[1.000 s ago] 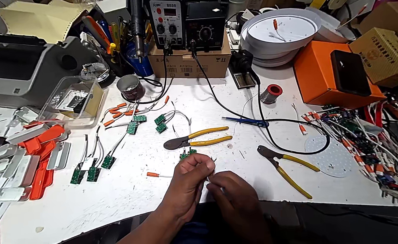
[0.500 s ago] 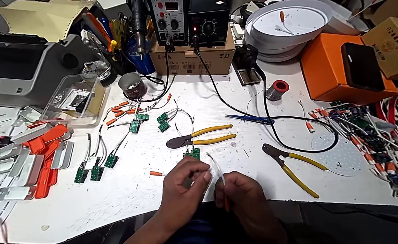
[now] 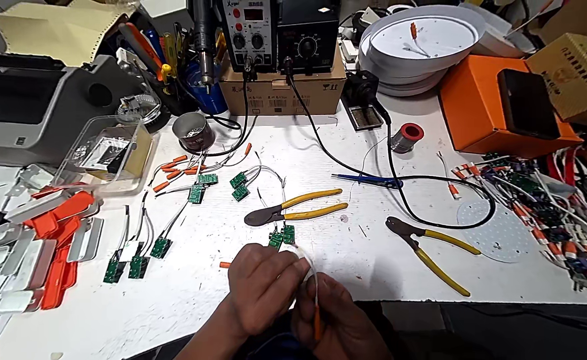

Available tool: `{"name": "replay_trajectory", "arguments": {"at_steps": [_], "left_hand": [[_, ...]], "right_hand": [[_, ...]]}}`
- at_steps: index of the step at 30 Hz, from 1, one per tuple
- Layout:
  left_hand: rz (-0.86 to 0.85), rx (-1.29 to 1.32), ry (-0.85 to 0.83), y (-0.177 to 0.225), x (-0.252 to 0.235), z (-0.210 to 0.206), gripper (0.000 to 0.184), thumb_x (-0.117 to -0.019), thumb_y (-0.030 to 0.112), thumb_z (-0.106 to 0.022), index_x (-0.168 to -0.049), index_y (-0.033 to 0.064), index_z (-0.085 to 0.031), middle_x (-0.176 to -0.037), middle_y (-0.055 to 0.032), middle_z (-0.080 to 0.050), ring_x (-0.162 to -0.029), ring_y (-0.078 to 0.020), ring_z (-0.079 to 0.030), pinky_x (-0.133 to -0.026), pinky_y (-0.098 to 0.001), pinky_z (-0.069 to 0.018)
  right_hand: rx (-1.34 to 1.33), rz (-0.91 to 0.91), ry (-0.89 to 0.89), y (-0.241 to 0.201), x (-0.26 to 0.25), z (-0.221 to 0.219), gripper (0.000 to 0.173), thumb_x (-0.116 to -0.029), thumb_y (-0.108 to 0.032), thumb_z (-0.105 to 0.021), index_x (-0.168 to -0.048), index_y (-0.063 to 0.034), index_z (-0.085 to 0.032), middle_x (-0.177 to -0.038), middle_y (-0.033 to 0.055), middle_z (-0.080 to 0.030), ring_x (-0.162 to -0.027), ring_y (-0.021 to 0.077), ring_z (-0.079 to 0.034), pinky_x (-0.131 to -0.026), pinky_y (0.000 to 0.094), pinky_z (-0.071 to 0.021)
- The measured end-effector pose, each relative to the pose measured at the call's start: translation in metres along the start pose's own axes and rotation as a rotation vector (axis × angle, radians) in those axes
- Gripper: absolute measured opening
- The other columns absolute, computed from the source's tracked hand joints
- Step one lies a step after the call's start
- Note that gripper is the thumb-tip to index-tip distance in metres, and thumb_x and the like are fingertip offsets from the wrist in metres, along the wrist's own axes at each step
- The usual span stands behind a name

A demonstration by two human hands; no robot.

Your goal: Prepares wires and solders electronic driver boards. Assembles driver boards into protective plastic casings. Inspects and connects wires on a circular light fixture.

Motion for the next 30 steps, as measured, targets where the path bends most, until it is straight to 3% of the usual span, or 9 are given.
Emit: {"name": "replay_trajectory", "arguments": {"at_steps": [8, 11, 13, 15, 17, 21, 23, 27, 30], "left_hand": [[-0.112, -0.009, -0.085, -0.012, -0.010, 0.012, 0.012, -0.1001, 0.019, -0.065, -0.112, 0.0144, -0.066, -0.102, -0.0012, -0.067, -0.087, -0.0161, -0.056, -0.078, -0.0290, -0.0433], [-0.188, -0.032, -0.117, -0.023, -0.019, 0.021, 0.011, -0.0996, 0.017, -0.065, -0.109, 0.0130, -0.066, -0.100, -0.0030, -0.066, -0.086, -0.0182, -0.056, -0.077, -0.0305, -0.0441], [-0.206, -0.051, -0.113, -0.035, -0.025, 0.027, 0.010, -0.0994, 0.016, -0.065, -0.109, 0.0127, -0.065, -0.099, -0.0041, -0.066, -0.085, -0.0192, -0.057, -0.077, -0.0314, -0.0457], [-0.187, -0.031, -0.095, -0.047, -0.025, 0.028, 0.011, -0.0991, 0.016, -0.066, -0.109, 0.0127, -0.065, -0.098, -0.0048, -0.067, -0.085, -0.0195, -0.060, -0.077, -0.0316, -0.0479], [-0.145, 0.015, -0.084, -0.058, -0.017, 0.023, 0.011, -0.0989, 0.017, -0.067, -0.108, 0.0123, -0.064, -0.098, -0.0048, -0.066, -0.087, -0.0193, -0.061, -0.079, -0.0315, -0.0504], [-0.022, 0.142, -0.075, -0.067, -0.007, 0.014, 0.009, -0.0984, 0.018, -0.065, -0.103, 0.0112, -0.064, -0.095, -0.0046, -0.068, -0.089, -0.0169, -0.065, -0.081, -0.0303, -0.0534], [0.030, 0.189, -0.056, -0.071, -0.007, 0.016, 0.009, -0.0985, 0.019, -0.065, -0.101, 0.0105, -0.065, -0.094, -0.0049, -0.069, -0.089, -0.0161, -0.066, -0.081, -0.0296, -0.0540], [0.079, 0.222, -0.051, -0.073, -0.009, 0.015, 0.009, -0.0980, 0.018, -0.066, -0.097, 0.0095, -0.066, -0.091, -0.0043, -0.069, -0.088, -0.0143, -0.065, -0.082, -0.0283, -0.0528], [0.097, 0.230, -0.062, -0.072, -0.009, 0.014, 0.008, -0.0974, 0.017, -0.066, -0.095, 0.0091, -0.068, -0.090, -0.0048, -0.070, -0.087, -0.0145, -0.065, -0.081, -0.0288, -0.0524]], "right_hand": [[0.103, -0.048, -0.049, 0.009, -0.007, -0.007, 0.018, -0.1055, -0.018, -0.056, -0.102, -0.0056, -0.069, -0.091, 0.0088, -0.071, -0.082, 0.0139, -0.070, -0.078, 0.0268, -0.0584], [0.441, 0.020, 0.034, -0.006, -0.013, -0.010, 0.021, -0.1056, -0.024, -0.056, -0.103, -0.0089, -0.070, -0.093, 0.0044, -0.073, -0.083, 0.0098, -0.071, -0.077, 0.0255, -0.0585], [0.717, 0.186, 0.164, -0.034, -0.025, -0.009, 0.024, -0.1055, -0.025, -0.055, -0.114, -0.0067, -0.069, -0.101, 0.0023, -0.073, -0.085, 0.0087, -0.069, -0.074, 0.0254, -0.0573], [0.837, 0.342, 0.312, -0.076, -0.049, -0.006, 0.035, -0.1069, -0.017, -0.047, -0.136, 0.0021, -0.052, -0.115, 0.0082, -0.069, -0.089, 0.0135, -0.069, -0.075, 0.0295, -0.0591], [0.798, 0.465, 0.489, -0.117, -0.080, 0.002, 0.042, -0.1082, -0.015, -0.041, -0.146, 0.0015, -0.037, -0.118, 0.0115, -0.066, -0.088, 0.0155, -0.069, -0.076, 0.0320, -0.0596], [0.667, 0.697, 0.711, -0.182, -0.142, 0.014, 0.060, -0.1078, -0.022, -0.050, -0.157, -0.0062, -0.019, -0.120, 0.0125, -0.057, -0.089, 0.0163, -0.067, -0.076, 0.0306, -0.0591], [0.613, 0.825, 0.746, -0.209, -0.171, 0.015, 0.058, -0.1075, -0.024, -0.052, -0.154, -0.0053, -0.024, -0.112, 0.0111, -0.056, -0.085, 0.0158, -0.066, -0.074, 0.0296, -0.0590], [0.575, 0.907, 0.725, -0.251, -0.202, 0.015, 0.058, -0.1121, -0.033, -0.039, -0.158, -0.0068, -0.016, -0.132, 0.0159, -0.049, -0.095, 0.0161, -0.065, -0.079, 0.0260, -0.0572], [0.550, 0.905, 0.757, -0.262, -0.199, 0.005, 0.051, -0.1134, -0.034, -0.035, -0.152, -0.0016, -0.028, -0.132, 0.0167, -0.050, -0.101, 0.0170, -0.065, -0.084, 0.0247, -0.0566]]}}
Point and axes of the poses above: each hand's wrist, its own x-axis away from the middle knuckle, its own z-axis out of the back of the hand, y = z × x, the point moved 4 cm from there along -x, towards the middle knuckle
